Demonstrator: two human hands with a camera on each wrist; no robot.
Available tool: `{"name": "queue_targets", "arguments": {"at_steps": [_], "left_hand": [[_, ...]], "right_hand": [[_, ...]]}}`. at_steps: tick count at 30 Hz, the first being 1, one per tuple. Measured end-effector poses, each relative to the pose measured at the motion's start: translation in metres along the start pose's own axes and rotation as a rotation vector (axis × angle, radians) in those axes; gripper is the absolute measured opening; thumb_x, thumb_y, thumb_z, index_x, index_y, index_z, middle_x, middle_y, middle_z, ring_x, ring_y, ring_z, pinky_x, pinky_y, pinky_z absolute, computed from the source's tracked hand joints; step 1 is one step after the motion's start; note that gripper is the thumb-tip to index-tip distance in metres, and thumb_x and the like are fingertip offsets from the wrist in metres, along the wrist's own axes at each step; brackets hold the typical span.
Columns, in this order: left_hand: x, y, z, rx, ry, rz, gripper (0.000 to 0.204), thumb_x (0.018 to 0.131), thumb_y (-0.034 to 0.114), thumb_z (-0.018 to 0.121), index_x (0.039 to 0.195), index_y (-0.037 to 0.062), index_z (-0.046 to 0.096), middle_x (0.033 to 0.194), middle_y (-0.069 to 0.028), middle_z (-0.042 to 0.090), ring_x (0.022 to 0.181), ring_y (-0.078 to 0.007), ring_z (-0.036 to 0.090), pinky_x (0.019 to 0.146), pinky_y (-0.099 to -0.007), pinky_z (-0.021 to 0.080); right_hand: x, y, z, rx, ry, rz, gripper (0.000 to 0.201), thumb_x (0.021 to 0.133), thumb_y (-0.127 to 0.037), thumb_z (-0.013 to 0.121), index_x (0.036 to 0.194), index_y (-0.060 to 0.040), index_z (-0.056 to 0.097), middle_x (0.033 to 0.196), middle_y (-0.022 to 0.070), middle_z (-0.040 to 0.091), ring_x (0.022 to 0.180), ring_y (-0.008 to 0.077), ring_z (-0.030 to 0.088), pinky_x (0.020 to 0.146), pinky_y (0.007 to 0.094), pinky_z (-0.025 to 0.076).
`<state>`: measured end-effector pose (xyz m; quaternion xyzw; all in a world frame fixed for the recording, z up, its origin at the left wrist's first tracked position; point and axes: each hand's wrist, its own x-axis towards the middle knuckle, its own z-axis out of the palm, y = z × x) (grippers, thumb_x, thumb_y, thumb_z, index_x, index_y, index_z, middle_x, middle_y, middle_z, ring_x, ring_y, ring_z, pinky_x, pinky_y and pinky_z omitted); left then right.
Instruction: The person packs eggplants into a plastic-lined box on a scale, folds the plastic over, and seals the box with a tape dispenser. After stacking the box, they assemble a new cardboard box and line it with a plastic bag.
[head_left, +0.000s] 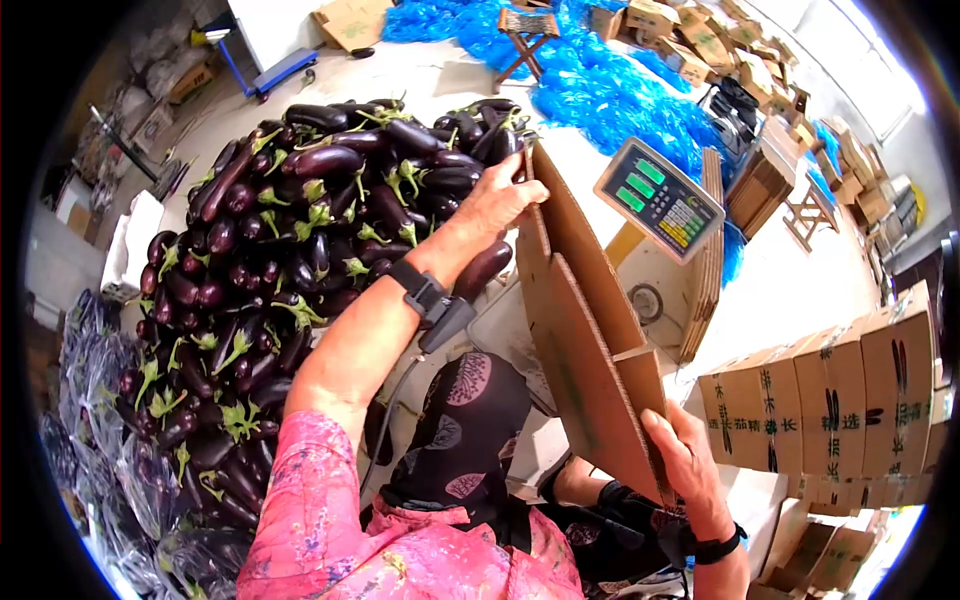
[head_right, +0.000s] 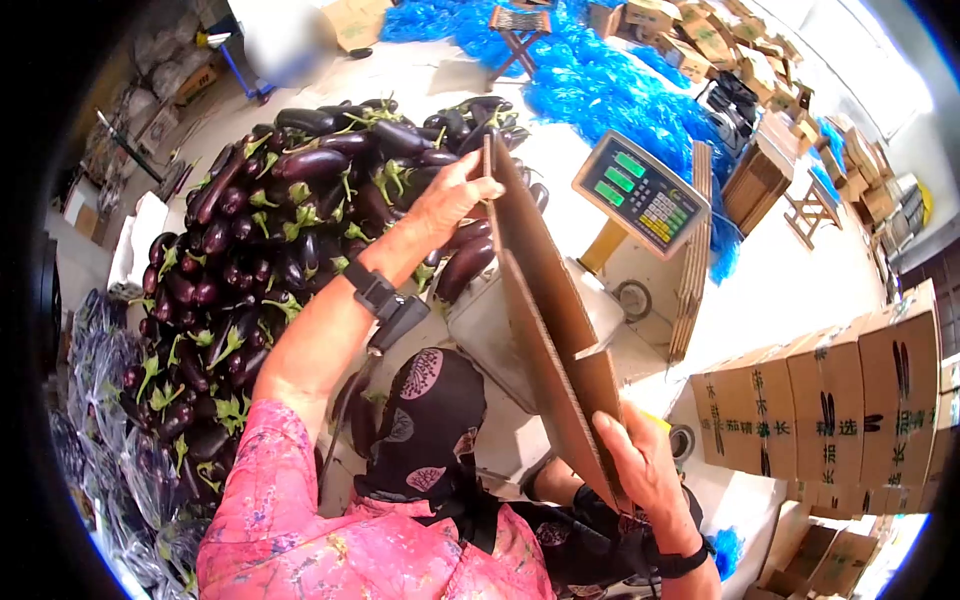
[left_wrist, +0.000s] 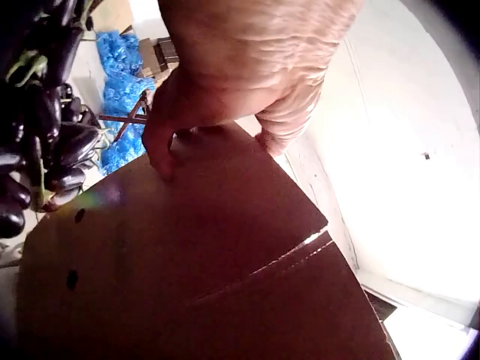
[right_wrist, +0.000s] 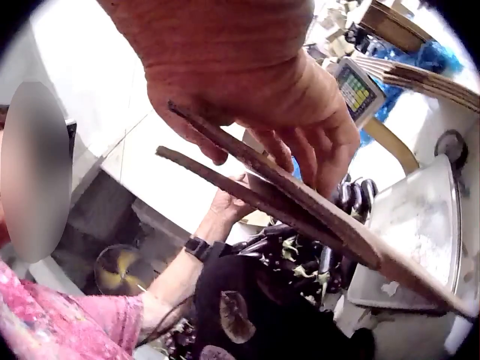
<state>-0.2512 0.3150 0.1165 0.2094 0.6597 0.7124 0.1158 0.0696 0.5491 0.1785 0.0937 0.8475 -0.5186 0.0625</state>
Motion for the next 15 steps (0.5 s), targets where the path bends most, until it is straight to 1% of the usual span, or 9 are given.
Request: {"name": "queue_targets", "arguments": {"at_steps": [1, 2, 4, 6, 8, 9, 10, 13, 15], "left_hand": [[0.006, -0.003, -0.006, 0.184, 0.035, -0.053, 0.049, 0.082, 0.013, 0.062, 0.129, 0.0004, 0.059, 0.102, -0.0050, 0.066, 0.092, -0.0153, 0.062, 0.084, -0.0288, 0.052], [-0.002, 0.017, -0.006, 0.396, 0.010, 0.013, 0.049, 0.080, 0.011, 0.058, 0.126, -0.0031, 0.062, 0.100, -0.0074, 0.069, 0.089, -0.0178, 0.064, 0.085, -0.0302, 0.053], [-0.011, 0.034, 0.006, 0.458, 0.075, 0.301, 0.046, 0.076, 0.018, 0.060, 0.116, -0.0052, 0.065, 0.090, -0.0214, 0.072, 0.083, -0.0293, 0.070, 0.078, -0.0387, 0.054], [-0.023, 0.071, 0.010, 0.731, -0.010, 0.357, 0.051, 0.075, 0.014, 0.060, 0.122, -0.0022, 0.064, 0.107, -0.0294, 0.068, 0.099, -0.0440, 0.066, 0.087, -0.0438, 0.054], [-0.025, 0.072, 0.015, 0.913, -0.156, 0.291, 0.048, 0.076, 0.016, 0.060, 0.120, -0.0013, 0.065, 0.105, -0.0298, 0.067, 0.098, -0.0437, 0.067, 0.087, -0.0447, 0.054], [-0.023, 0.049, 0.011, 0.957, -0.254, 0.379, 0.042, 0.077, 0.016, 0.059, 0.114, -0.0008, 0.065, 0.100, -0.0301, 0.067, 0.094, -0.0438, 0.067, 0.086, -0.0469, 0.054], [-0.030, 0.021, 0.008, 0.916, -0.190, 0.491, 0.038, 0.079, 0.020, 0.064, 0.109, -0.0031, 0.064, 0.100, -0.0293, 0.066, 0.093, -0.0442, 0.065, 0.085, -0.0473, 0.054], [-0.039, 0.030, 0.008, 0.927, -0.369, 0.455, 0.060, 0.086, 0.041, 0.066, 0.122, -0.0057, 0.060, 0.116, -0.0291, 0.061, 0.105, -0.0439, 0.060, 0.091, -0.0467, 0.052], [-0.047, 0.034, 0.016, 1.023, -0.357, 0.345, 0.071, 0.088, 0.051, 0.065, 0.129, -0.0061, 0.057, 0.126, -0.0295, 0.057, 0.111, -0.0440, 0.057, 0.094, -0.0465, 0.050]], "right_hand": [[0.000, -0.012, -0.008, -0.167, 0.059, 0.048, 0.030, 0.096, -0.024, 0.060, 0.102, 0.0052, 0.064, 0.066, 0.0152, 0.057, 0.067, 0.0135, 0.056, 0.060, 0.0344, 0.046], [0.003, -0.013, -0.013, -0.221, 0.121, 0.060, 0.029, 0.096, -0.022, 0.059, 0.095, 0.0069, 0.062, 0.062, 0.0159, 0.057, 0.060, 0.0124, 0.053, 0.053, 0.0363, 0.042], [0.014, 0.004, -0.028, -0.150, 0.278, -0.013, 0.028, 0.095, -0.020, 0.058, 0.094, 0.0071, 0.062, 0.063, 0.0176, 0.058, 0.059, 0.0109, 0.052, 0.052, 0.0355, 0.043], [0.021, 0.010, -0.043, -0.076, 0.421, -0.021, 0.027, 0.094, -0.019, 0.059, 0.093, 0.0076, 0.062, 0.066, 0.0209, 0.061, 0.057, 0.0142, 0.057, 0.052, 0.0362, 0.044], [0.027, 0.007, -0.046, -0.366, 0.447, -0.055, 0.023, 0.092, -0.016, 0.058, 0.098, 0.0061, 0.062, 0.069, 0.0221, 0.063, 0.061, 0.0281, 0.064, 0.059, 0.0408, 0.048], [0.032, 0.017, -0.042, -0.545, 0.470, -0.063, 0.023, 0.092, -0.015, 0.057, 0.100, 0.0054, 0.062, 0.070, 0.0224, 0.063, 0.063, 0.0315, 0.065, 0.062, 0.0423, 0.049], [0.039, 0.025, -0.040, -0.725, 0.494, -0.078, 0.022, 0.092, -0.015, 0.057, 0.102, 0.0047, 0.061, 0.071, 0.0228, 0.063, 0.066, 0.0349, 0.065, 0.064, 0.0438, 0.050], [0.043, 0.013, -0.020, -0.472, 0.630, -0.200, 0.025, 0.091, -0.013, 0.060, 0.114, -0.0024, 0.059, 0.104, 0.0224, 0.061, 0.094, 0.0350, 0.062, 0.083, 0.0441, 0.048], [0.045, 0.004, 0.001, -0.419, 0.639, -0.366, 0.028, 0.091, -0.012, 0.061, 0.118, -0.0046, 0.058, 0.119, 0.0200, 0.057, 0.109, 0.0350, 0.056, 0.093, 0.0444, 0.043]]}}
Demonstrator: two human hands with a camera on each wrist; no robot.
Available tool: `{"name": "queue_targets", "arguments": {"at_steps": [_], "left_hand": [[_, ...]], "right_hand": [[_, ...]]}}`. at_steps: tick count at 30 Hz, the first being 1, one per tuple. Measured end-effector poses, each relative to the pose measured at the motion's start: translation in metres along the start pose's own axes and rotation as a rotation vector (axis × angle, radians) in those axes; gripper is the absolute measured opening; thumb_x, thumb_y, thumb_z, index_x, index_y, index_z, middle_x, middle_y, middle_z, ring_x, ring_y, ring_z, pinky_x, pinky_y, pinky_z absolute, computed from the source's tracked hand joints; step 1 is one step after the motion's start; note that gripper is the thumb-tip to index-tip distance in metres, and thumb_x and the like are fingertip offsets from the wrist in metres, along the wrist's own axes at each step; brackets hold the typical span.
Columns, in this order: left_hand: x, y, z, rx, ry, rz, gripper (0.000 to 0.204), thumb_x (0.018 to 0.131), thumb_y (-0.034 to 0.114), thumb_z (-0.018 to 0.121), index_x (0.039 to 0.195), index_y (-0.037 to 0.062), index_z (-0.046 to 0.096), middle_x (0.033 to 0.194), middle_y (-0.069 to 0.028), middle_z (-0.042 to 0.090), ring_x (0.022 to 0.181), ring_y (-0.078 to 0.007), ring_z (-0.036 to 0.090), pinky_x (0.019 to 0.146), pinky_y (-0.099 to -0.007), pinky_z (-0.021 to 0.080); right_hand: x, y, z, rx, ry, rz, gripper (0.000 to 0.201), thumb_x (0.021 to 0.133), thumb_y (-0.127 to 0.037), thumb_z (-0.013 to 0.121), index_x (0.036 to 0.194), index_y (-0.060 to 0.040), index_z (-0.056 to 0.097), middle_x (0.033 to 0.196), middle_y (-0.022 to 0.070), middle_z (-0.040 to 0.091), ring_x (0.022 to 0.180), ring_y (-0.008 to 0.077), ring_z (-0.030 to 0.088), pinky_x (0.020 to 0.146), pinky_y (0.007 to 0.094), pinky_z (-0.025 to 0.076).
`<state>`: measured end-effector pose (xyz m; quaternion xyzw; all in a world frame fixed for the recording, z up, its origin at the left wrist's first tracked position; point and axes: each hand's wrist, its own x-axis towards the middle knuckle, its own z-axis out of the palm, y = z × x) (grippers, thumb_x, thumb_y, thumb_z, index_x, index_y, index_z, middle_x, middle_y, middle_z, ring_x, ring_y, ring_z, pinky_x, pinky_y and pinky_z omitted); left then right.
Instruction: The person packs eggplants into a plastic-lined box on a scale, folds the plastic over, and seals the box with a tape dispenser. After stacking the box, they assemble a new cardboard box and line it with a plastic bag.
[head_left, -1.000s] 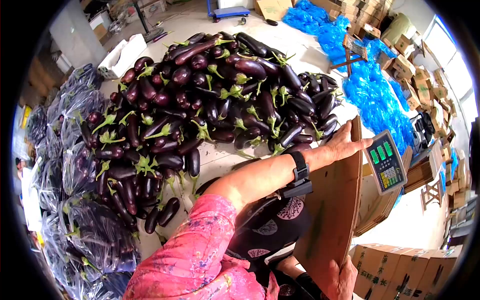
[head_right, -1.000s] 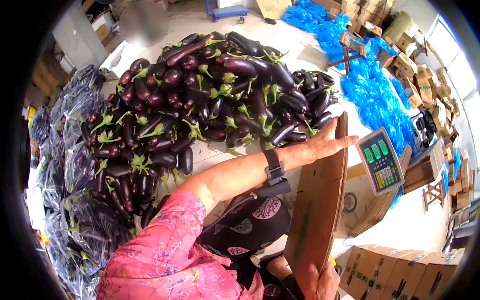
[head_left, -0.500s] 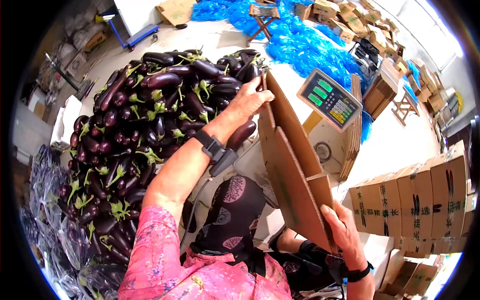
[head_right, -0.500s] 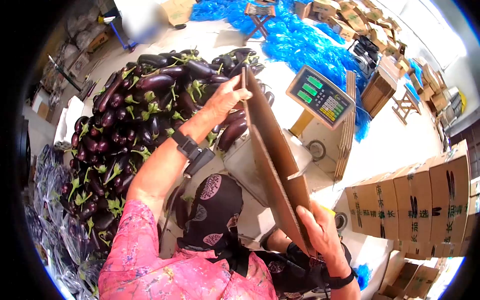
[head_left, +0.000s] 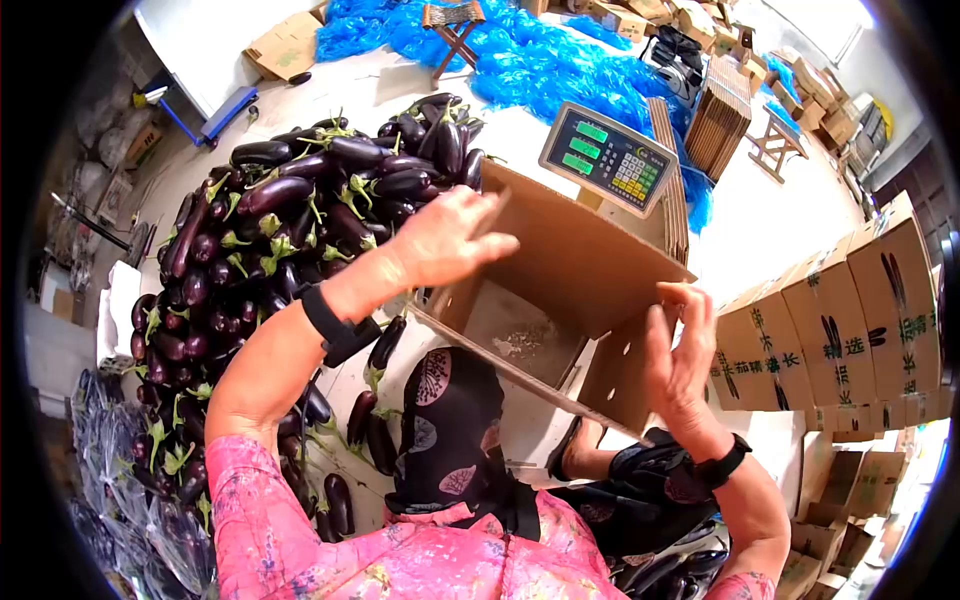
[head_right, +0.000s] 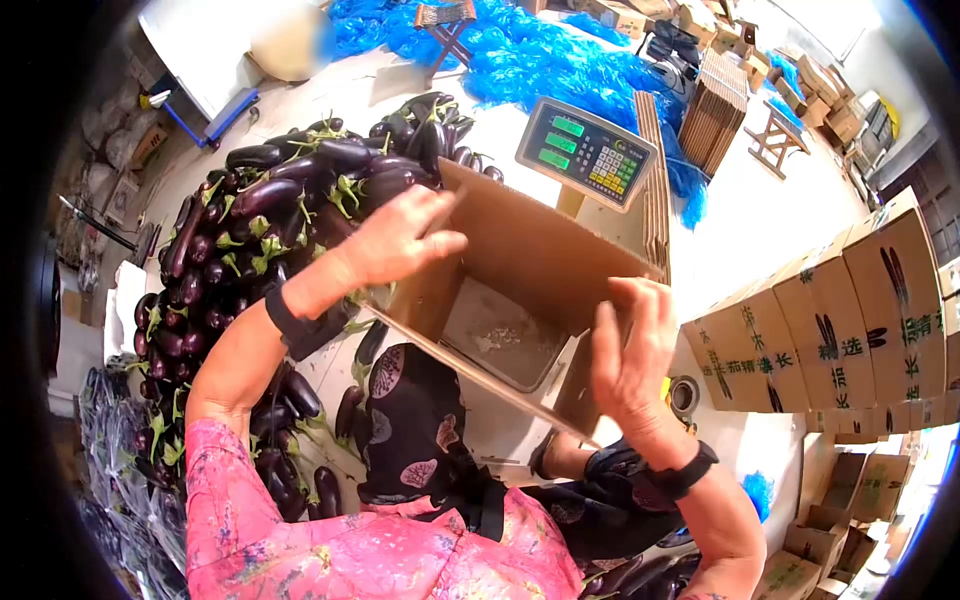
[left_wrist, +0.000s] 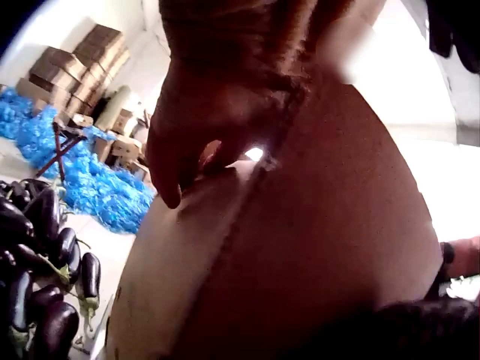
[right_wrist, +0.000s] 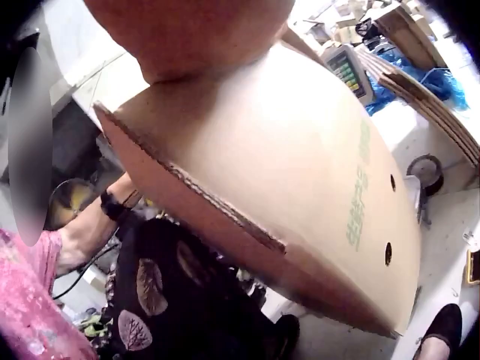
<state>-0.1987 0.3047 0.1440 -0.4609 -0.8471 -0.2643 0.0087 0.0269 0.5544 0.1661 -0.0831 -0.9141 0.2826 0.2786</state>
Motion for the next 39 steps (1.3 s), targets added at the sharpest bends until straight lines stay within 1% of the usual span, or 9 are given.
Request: {"name": "queue_targets", "arguments": {"at_steps": [4, 7, 14, 18, 23, 25, 30, 33, 39], "left_hand": [[0.001, 0.018, 0.013, 0.028, -0.473, -0.034, 0.079, 0.097, 0.062, 0.050, 0.141, -0.0029, 0.047, 0.147, -0.0299, 0.035, 0.135, -0.0457, 0.039, 0.117, -0.0498, 0.031], [0.019, 0.012, -0.011, -0.557, -0.686, -0.332, 0.068, 0.102, 0.045, 0.053, 0.149, -0.0023, 0.041, 0.150, -0.0221, 0.038, 0.125, -0.0276, 0.056, 0.099, -0.0365, 0.052], [-0.043, -0.016, -0.031, -1.465, -0.087, -0.317, 0.058, 0.100, 0.031, 0.059, 0.148, 0.0001, 0.045, 0.138, -0.0165, 0.059, 0.120, -0.0251, 0.061, 0.098, -0.0391, 0.050], [-0.074, 0.025, -0.012, -0.527, 0.271, -0.109, 0.050, 0.102, 0.028, 0.051, 0.144, -0.0004, 0.049, 0.120, -0.0166, 0.070, 0.105, -0.0233, 0.068, 0.090, -0.0348, 0.051], [-0.033, 0.005, 0.016, -0.394, 0.357, -0.238, 0.033, 0.102, 0.025, 0.048, 0.117, 0.0013, 0.066, 0.074, -0.0156, 0.069, 0.062, -0.0251, 0.069, 0.061, -0.0354, 0.053], [-0.026, 0.008, 0.021, -0.293, 0.315, -0.392, 0.034, 0.102, 0.030, 0.048, 0.096, 0.0037, 0.068, 0.069, -0.0181, 0.065, 0.065, -0.0395, 0.065, 0.061, -0.0451, 0.051], [-0.010, -0.002, 0.052, 0.049, 0.344, -0.397, 0.036, 0.100, 0.036, 0.055, 0.093, 0.0021, 0.065, 0.073, -0.0197, 0.067, 0.070, -0.0430, 0.065, 0.063, -0.0484, 0.050], [-0.011, 0.001, 0.052, -0.250, 0.497, -0.491, 0.037, 0.097, 0.038, 0.061, 0.091, 0.0016, 0.066, 0.073, -0.0187, 0.067, 0.068, -0.0376, 0.066, 0.064, -0.0448, 0.051], [-0.047, -0.071, 0.067, -0.354, 0.419, -0.715, 0.036, 0.095, 0.034, 0.060, 0.093, -0.0015, 0.067, 0.073, -0.0119, 0.066, 0.070, -0.0210, 0.064, 0.070, -0.0377, 0.051]], "right_hand": [[0.011, -0.002, 0.042, 0.113, -0.074, -0.186, 0.040, 0.091, -0.011, 0.064, 0.130, -0.0039, 0.055, 0.134, 0.0194, 0.052, 0.126, 0.0378, 0.048, 0.105, 0.0483, 0.038], [0.027, -0.009, 0.078, 0.124, -0.273, -0.444, 0.056, 0.091, -0.017, 0.067, 0.143, -0.0058, 0.048, 0.151, 0.0198, 0.042, 0.135, 0.0407, 0.041, 0.106, 0.0522, 0.040], [0.011, 0.014, 0.129, -0.110, -0.601, -0.522, 0.075, 0.088, -0.027, 0.071, 0.152, -0.0093, 0.035, 0.161, 0.0134, 0.027, 0.142, 0.0387, 0.034, 0.109, 0.0534, 0.037], [0.011, 0.013, 0.129, -0.122, -0.637, -0.503, 0.076, 0.088, -0.027, 0.071, 0.152, -0.0096, 0.033, 0.163, 0.0125, 0.024, 0.143, 0.0385, 0.033, 0.109, 0.0551, 0.038], [0.024, 0.010, 0.119, 0.014, -0.520, -0.546, 0.060, 0.086, -0.014, 0.070, 0.141, -0.0066, 0.048, 0.155, 0.0136, 0.039, 0.136, 0.0384, 0.043, 0.105, 0.0511, 0.044], [0.044, 0.035, 0.100, 0.171, -0.390, -0.679, 0.050, 0.084, -0.007, 0.070, 0.132, -0.0038, 0.057, 0.148, 0.0146, 0.048, 0.130, 0.0381, 0.049, 0.103, 0.0468, 0.048], [0.093, -0.003, 0.014, -0.388, 0.041, -0.754, 0.036, 0.086, -0.017, 0.073, 0.116, -0.0012, 0.063, 0.125, 0.0180, 0.064, 0.106, 0.0349, 0.064, 0.090, 0.0428, 0.054], [0.086, 0.009, 0.041, -0.403, -0.272, -0.217, 0.041, 0.080, -0.027, 0.079, 0.106, -0.0012, 0.061, 0.104, 0.0160, 0.066, 0.098, 0.0331, 0.064, 0.083, 0.0423, 0.052], [0.031, -0.006, 0.042, -0.288, -0.354, -0.304, 0.054, 0.089, -0.047, 0.068, 0.112, 0.0006, 0.055, 0.109, 0.0195, 0.064, 0.099, 0.0358, 0.062, 0.085, 0.0449, 0.047]]}}
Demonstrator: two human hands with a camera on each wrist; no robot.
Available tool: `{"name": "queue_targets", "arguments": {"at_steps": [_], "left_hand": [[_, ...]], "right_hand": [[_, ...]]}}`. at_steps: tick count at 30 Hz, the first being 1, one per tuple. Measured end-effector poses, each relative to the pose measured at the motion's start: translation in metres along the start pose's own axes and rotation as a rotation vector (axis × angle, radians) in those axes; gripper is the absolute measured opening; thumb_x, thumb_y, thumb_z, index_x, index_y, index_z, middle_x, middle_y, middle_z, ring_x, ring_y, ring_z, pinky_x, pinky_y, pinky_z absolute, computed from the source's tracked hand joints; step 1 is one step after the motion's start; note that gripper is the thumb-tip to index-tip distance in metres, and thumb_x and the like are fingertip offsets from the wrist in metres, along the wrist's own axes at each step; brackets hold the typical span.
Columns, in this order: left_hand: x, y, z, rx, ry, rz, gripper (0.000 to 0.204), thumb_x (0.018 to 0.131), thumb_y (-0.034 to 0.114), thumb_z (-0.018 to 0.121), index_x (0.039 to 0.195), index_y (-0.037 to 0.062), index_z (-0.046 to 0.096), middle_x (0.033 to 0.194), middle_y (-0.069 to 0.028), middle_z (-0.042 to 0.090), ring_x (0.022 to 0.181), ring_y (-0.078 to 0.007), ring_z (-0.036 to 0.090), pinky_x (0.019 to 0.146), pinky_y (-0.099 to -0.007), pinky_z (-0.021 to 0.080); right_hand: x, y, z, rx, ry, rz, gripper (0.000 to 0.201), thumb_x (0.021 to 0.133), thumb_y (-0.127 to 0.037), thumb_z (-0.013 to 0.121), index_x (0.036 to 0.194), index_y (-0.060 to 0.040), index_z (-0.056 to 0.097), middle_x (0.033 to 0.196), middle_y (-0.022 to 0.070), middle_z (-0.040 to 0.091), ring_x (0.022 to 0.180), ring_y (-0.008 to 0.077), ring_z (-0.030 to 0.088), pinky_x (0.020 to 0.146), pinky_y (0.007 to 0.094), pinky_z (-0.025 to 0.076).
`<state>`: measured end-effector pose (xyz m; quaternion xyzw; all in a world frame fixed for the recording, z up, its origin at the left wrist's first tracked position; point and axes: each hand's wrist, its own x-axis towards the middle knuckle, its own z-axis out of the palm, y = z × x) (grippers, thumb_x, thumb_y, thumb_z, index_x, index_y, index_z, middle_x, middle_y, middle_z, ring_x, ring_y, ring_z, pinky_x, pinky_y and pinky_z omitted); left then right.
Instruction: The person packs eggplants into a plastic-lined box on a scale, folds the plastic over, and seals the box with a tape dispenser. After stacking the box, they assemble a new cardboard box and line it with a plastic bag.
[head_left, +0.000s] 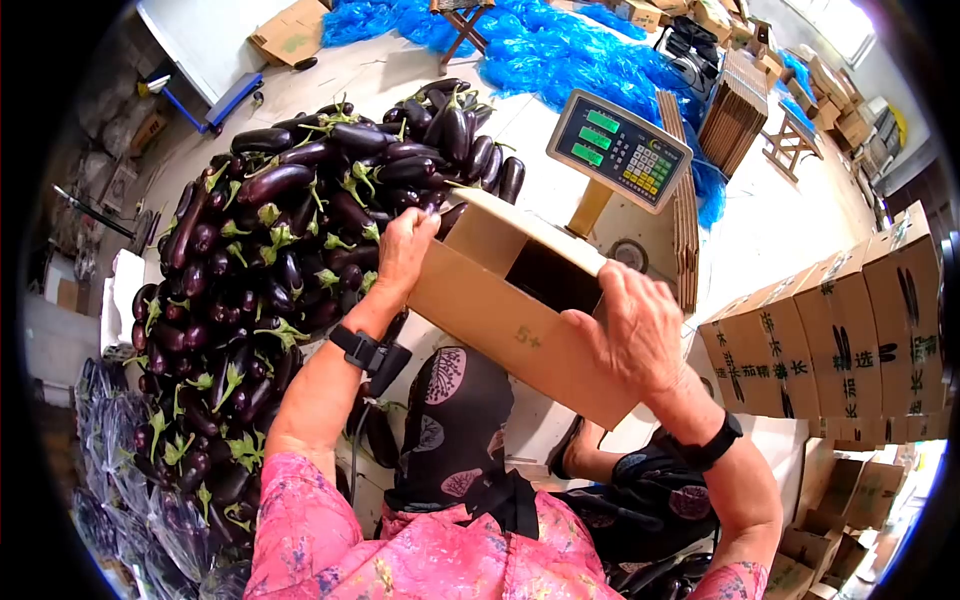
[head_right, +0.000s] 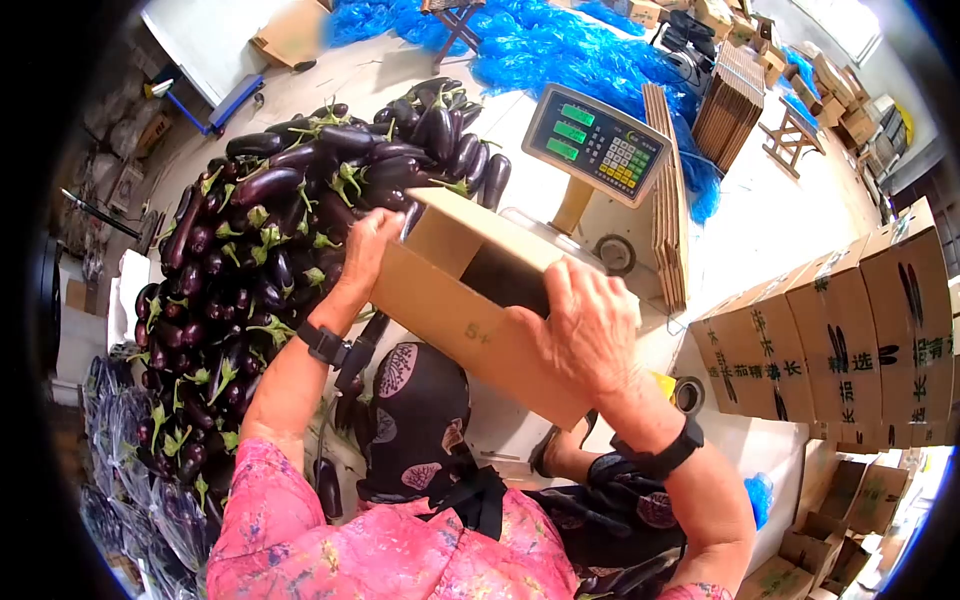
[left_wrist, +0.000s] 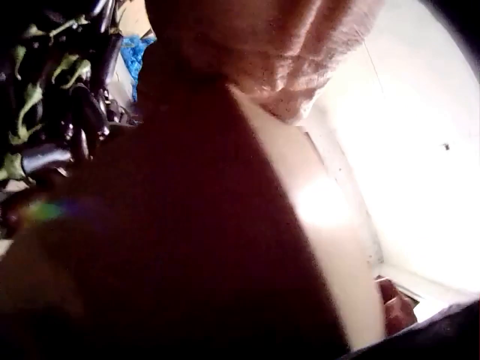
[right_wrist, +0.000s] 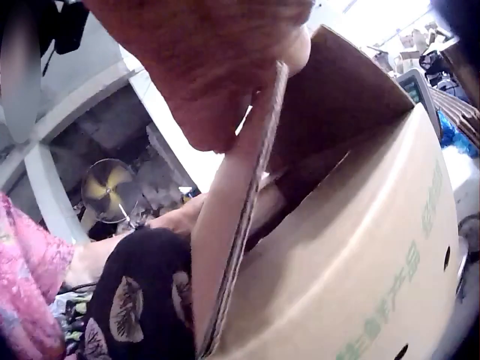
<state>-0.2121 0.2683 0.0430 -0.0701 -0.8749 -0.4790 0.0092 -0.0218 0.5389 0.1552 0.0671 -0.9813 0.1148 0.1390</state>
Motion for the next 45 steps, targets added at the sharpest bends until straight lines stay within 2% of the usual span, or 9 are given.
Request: {"name": "queue_targets", "arguments": {"at_steps": [3, 6, 9, 13, 16, 25, 33, 41, 45], "left_hand": [[-0.003, -0.037, 0.003, 0.168, 0.053, 0.088, 0.035, 0.096, 0.033, 0.057, 0.092, -0.0005, 0.068, 0.077, -0.0096, 0.067, 0.075, -0.0182, 0.064, 0.074, -0.0367, 0.051], [-0.006, 0.039, -0.032, -0.366, -0.070, -0.153, 0.043, 0.104, 0.034, 0.042, 0.121, 0.0033, 0.066, 0.127, -0.0112, 0.067, 0.119, -0.0204, 0.060, 0.100, -0.0308, 0.044], [0.007, 0.065, -0.027, -0.277, -0.143, 0.373, 0.045, 0.107, 0.034, 0.045, 0.132, -0.0008, 0.059, 0.128, -0.0128, 0.066, 0.123, -0.0216, 0.059, 0.108, -0.0326, 0.042], [0.026, 0.062, 0.008, -0.139, -0.538, 0.317, 0.058, 0.109, 0.044, 0.033, 0.145, 0.0001, 0.048, 0.148, -0.0134, 0.050, 0.135, -0.0214, 0.047, 0.114, -0.0332, 0.034], [0.042, 0.069, 0.011, -0.375, -0.799, 0.083, 0.060, 0.109, 0.046, 0.028, 0.148, 0.0033, 0.043, 0.143, -0.0110, 0.052, 0.129, -0.0197, 0.050, 0.111, -0.0335, 0.038], [0.052, 0.038, 0.044, -0.143, -0.517, 0.359, 0.027, 0.103, 0.027, 0.048, 0.114, 0.0048, 0.060, 0.111, -0.0170, 0.063, 0.107, -0.0280, 0.062, 0.096, -0.0374, 0.047], [0.044, 0.042, 0.039, -0.113, -0.573, 0.244, 0.037, 0.102, 0.032, 0.051, 0.124, 0.0028, 0.057, 0.121, -0.0163, 0.059, 0.116, -0.0236, 0.055, 0.102, -0.0350, 0.042], [0.033, 0.056, 0.035, 0.048, -0.445, 0.357, 0.038, 0.105, 0.037, 0.047, 0.116, 0.0024, 0.058, 0.112, -0.0225, 0.062, 0.110, -0.0352, 0.059, 0.098, -0.0392, 0.045], [0.038, 0.047, 0.037, -0.007, -0.400, 0.357, 0.033, 0.106, 0.032, 0.047, 0.112, 0.0012, 0.059, 0.099, -0.0152, 0.064, 0.093, -0.0239, 0.060, 0.088, -0.0346, 0.047]], "right_hand": [[-0.008, 0.006, 0.014, -0.090, 0.075, -0.117, 0.041, 0.094, -0.036, 0.062, 0.110, 0.0008, 0.057, 0.125, 0.0233, 0.063, 0.111, 0.0364, 0.062, 0.087, 0.0446, 0.048], [-0.018, 0.012, 0.053, -0.409, 0.073, -0.226, 0.024, 0.092, -0.023, 0.061, 0.104, -0.0021, 0.059, 0.128, 0.0267, 0.062, 0.116, 0.0361, 0.063, 0.091, 0.0459, 0.049], [-0.015, 0.008, 0.070, -0.378, 0.113, -0.257, 0.020, 0.089, -0.022, 0.064, 0.098, -0.0049, 0.060, 0.129, 0.0270, 0.062, 0.118, 0.0360, 0.062, 0.090, 0.0472, 0.049], [-0.010, 0.010, 0.061, -0.224, 0.110, -0.287, 0.020, 0.087, -0.023, 0.067, 0.094, -0.0053, 0.060, 0.128, 0.0259, 0.063, 0.118, 0.0364, 0.062, 0.087, 0.0470, 0.049], [-0.009, 0.013, 0.059, -0.176, 0.135, -0.277, 0.021, 0.087, -0.023, 0.069, 0.091, -0.0049, 0.060, 0.127, 0.0247, 0.063, 0.117, 0.0359, 0.063, 0.086, 0.0461, 0.049], [0.002, 0.031, 0.039, -0.037, 0.009, -0.039, 0.039, 0.091, -0.036, 0.065, 0.111, -0.0020, 0.062, 0.129, 0.0207, 0.061, 0.118, 0.0347, 0.058, 0.093, 0.0458, 0.044], [-0.002, 0.039, 0.053, -0.093, 0.109, 0.210, 0.056, 0.090, -0.040, 0.063, 0.129, -0.0010, 0.056, 0.111, 0.0194, 0.061, 0.107, 0.0350, 0.056, 0.095, 0.0483, 0.037], [-0.003, 0.037, 0.053, 0.007, 0.066, 0.208, 0.061, 0.094, -0.048, 0.058, 0.133, -0.0008, 0.054, 0.126, 0.0195, 0.058, 0.121, 0.0345, 0.051, 0.106, 0.0459, 0.031], [-0.001, 0.087, 0.049, 0.122, 0.038, -0.052, 0.051, 0.100, -0.042, 0.051, 0.134, -0.0057, 0.055, 0.128, 0.0186, 0.059, 0.117, 0.0366, 0.057, 0.099, 0.0460, 0.043]]}}
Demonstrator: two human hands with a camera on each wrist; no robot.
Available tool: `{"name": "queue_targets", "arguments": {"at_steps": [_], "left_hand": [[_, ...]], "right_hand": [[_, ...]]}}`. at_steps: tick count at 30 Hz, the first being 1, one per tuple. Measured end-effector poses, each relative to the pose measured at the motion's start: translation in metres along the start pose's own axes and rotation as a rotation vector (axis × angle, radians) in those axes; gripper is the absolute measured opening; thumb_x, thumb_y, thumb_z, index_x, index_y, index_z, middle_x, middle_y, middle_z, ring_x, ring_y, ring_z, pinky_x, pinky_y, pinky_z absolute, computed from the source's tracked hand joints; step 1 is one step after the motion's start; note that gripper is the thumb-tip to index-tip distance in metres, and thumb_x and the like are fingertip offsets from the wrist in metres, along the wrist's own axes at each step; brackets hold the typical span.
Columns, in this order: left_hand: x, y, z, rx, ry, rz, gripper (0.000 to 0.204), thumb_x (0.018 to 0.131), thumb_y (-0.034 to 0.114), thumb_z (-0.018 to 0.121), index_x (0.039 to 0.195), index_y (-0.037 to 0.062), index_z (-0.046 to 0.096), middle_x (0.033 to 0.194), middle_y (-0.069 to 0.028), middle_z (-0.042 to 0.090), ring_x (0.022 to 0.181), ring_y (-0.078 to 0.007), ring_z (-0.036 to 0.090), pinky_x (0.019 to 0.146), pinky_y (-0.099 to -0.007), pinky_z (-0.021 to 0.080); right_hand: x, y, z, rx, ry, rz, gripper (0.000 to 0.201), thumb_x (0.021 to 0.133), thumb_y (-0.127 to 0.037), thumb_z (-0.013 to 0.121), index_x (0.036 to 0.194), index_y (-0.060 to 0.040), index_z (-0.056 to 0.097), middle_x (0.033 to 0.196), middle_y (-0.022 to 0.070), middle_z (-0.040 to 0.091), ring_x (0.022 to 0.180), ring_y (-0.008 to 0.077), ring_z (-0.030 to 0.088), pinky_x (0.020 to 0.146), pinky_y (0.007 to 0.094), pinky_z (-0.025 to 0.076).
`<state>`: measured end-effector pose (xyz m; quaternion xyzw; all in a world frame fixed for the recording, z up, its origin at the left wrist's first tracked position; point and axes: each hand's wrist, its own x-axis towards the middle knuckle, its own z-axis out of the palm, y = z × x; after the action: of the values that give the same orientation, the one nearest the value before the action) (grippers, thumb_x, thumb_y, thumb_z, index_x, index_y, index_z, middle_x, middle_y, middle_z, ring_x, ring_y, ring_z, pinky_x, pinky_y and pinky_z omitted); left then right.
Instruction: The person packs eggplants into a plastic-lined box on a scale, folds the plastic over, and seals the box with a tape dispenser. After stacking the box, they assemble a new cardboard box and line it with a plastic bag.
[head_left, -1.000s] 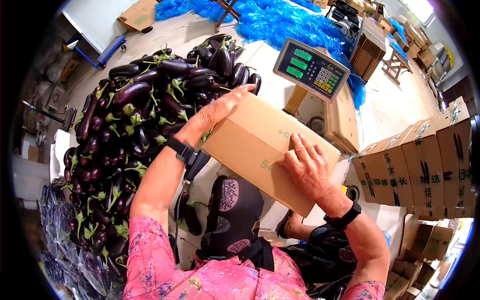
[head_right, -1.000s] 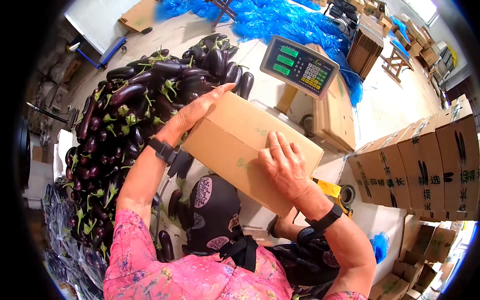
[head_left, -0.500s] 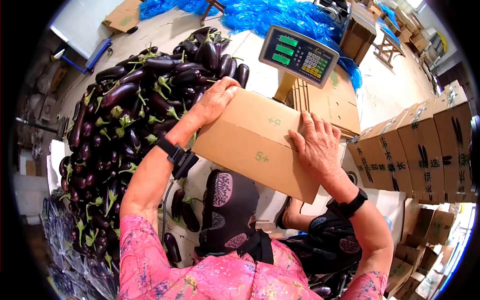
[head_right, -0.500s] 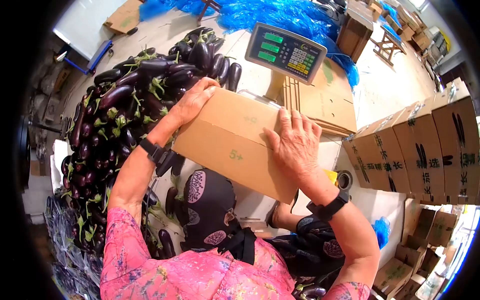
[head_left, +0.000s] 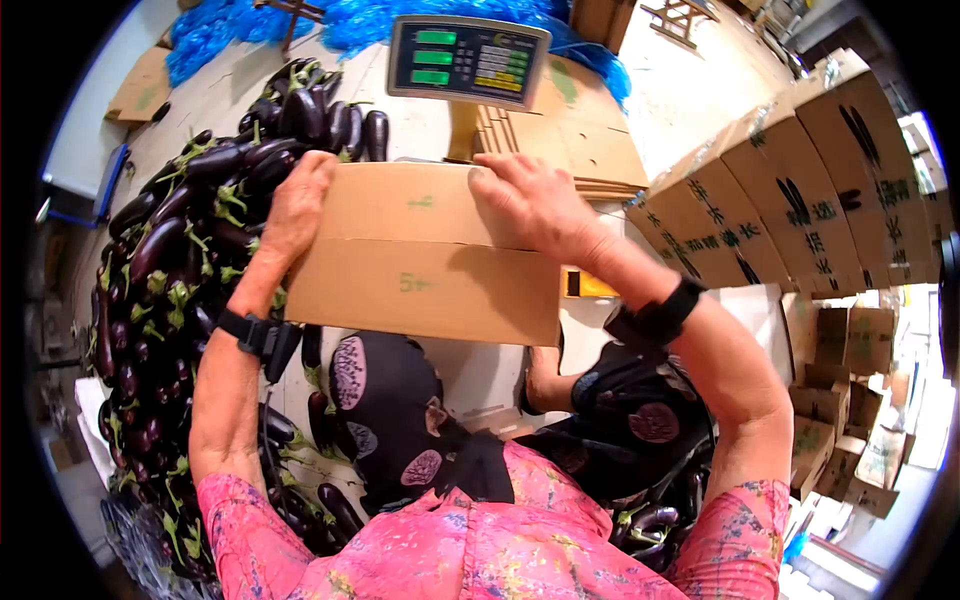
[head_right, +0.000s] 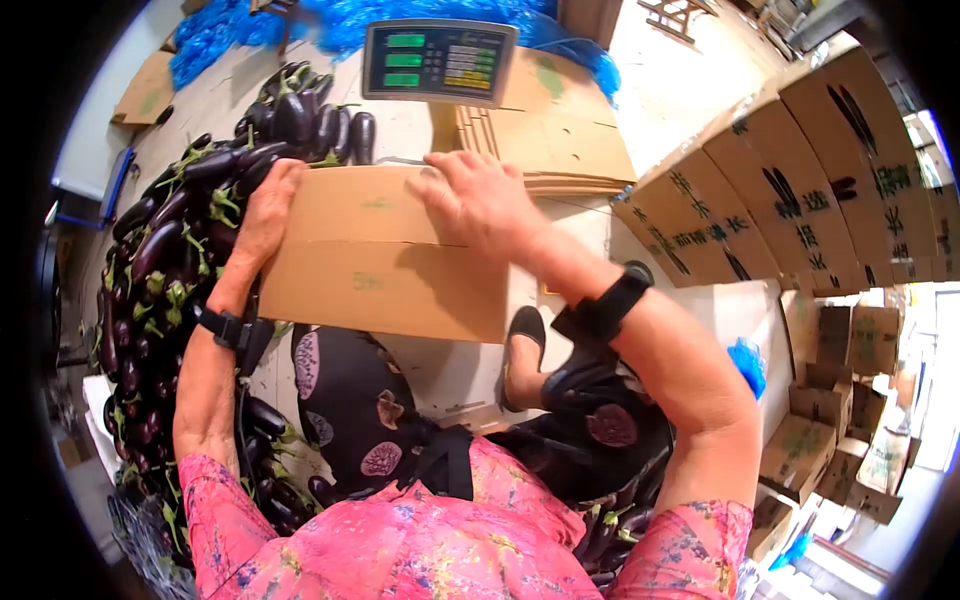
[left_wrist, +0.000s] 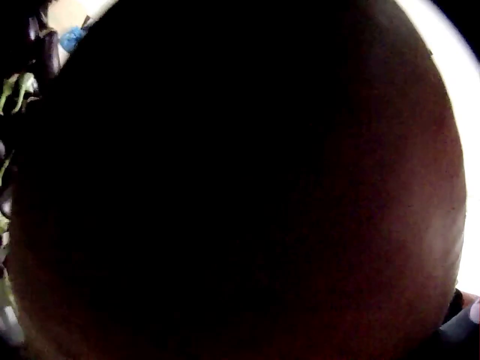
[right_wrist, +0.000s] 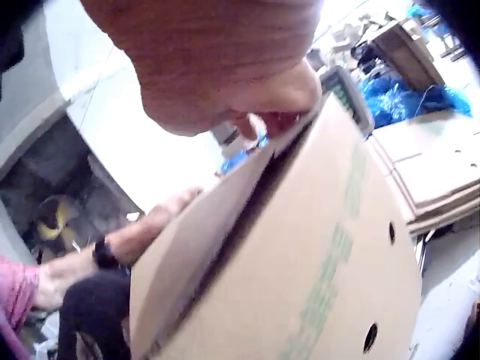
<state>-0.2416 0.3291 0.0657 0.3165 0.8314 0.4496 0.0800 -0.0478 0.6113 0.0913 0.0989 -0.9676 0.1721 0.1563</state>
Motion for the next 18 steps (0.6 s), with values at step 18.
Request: {"name": "queue_targets", "arguments": {"at_steps": [18], "left_hand": [[-0.003, 0.031, 0.007, -0.066, -0.028, -0.217, 0.031, 0.108, 0.032, 0.046, 0.108, 0.0047, 0.060, 0.088, 0.0016, 0.057, 0.082, -0.0074, 0.050, 0.075, -0.0236, 0.044]], "right_hand": [[-0.275, 0.168, 0.163, -0.451, -0.547, 0.483, 0.048, 0.068, -0.012, 0.069, 0.113, -0.0037, 0.053, 0.102, 0.0174, 0.061, 0.105, 0.0337, 0.059, 0.092, 0.0449, 0.043]]}}
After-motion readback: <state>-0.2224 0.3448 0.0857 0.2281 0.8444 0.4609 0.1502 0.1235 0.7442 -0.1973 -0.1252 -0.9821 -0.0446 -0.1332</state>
